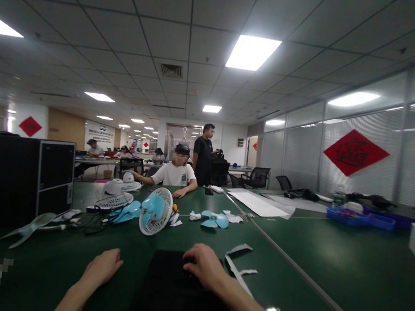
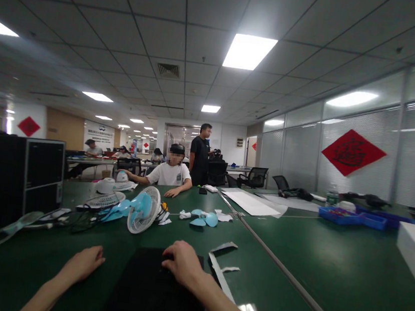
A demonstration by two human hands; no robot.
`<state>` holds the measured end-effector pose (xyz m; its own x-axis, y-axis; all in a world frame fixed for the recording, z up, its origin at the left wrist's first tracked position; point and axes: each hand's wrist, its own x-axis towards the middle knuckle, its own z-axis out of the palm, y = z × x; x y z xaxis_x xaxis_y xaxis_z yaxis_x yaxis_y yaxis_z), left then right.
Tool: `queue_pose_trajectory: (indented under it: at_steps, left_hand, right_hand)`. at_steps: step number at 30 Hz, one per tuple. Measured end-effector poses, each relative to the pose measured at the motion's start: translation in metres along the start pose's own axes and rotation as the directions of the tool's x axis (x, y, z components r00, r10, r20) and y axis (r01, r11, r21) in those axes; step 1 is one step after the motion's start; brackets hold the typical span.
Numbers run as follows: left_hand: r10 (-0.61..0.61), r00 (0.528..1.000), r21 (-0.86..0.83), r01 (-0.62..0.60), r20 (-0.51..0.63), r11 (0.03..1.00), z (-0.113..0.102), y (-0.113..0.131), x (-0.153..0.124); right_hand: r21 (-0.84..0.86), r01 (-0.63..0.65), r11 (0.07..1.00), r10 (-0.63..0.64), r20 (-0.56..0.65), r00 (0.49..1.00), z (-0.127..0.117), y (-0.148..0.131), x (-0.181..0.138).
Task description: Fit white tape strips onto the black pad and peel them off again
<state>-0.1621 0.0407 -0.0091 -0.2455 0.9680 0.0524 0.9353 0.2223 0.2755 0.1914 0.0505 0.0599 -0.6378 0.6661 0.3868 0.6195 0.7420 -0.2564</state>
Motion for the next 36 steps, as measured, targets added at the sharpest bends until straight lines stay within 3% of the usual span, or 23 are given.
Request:
queue_pose_trajectory:
  at_steps: [5, 10, 13, 18, 24, 29, 36]
  left_hand:
    - [0.061, 0.998, -0.103, -0.064, -0.033, 0.993, -0.004, 0.014, -0.002]
    - [0.298, 0.954, -0.303, -0.284, 0.001, 0.910, -0.011, 0.043, -0.020]
    - [0.371, 0.925, -0.365, -0.320, 0.077, 0.874, -0.015, 0.057, -0.033]
    - [0.423, 0.894, -0.319, -0.362, 0.147, 0.876, -0.018, 0.068, -0.044]
    - [0.414, 0.896, -0.319, -0.351, 0.158, 0.881, -0.014, 0.068, -0.045]
    - [0.401, 0.903, -0.301, -0.343, 0.156, 0.890, -0.009, 0.068, -0.043]
    - [0.398, 0.910, -0.276, -0.356, 0.117, 0.893, -0.003, 0.068, -0.039]
  right_hand:
    - [0.069, -0.006, 0.998, -0.002, 0.111, 0.994, 0.031, -0.008, 0.016]
    - [0.081, -0.027, 0.996, 0.016, 0.141, 0.990, 0.056, 0.001, 0.027]
    - [0.075, -0.046, 0.996, 0.035, 0.138, 0.990, 0.060, 0.001, 0.028]
    - [0.049, -0.043, 0.998, 0.039, 0.071, 0.997, 0.049, -0.010, 0.018]
    - [0.012, -0.094, 0.996, 0.094, -0.065, 0.993, 0.013, -0.003, -0.030]
    - [-0.090, -0.280, 0.956, 0.256, -0.215, 0.943, -0.016, 0.029, -0.093]
    - [-0.169, -0.443, 0.880, 0.414, -0.184, 0.892, -0.027, 0.055, -0.159]
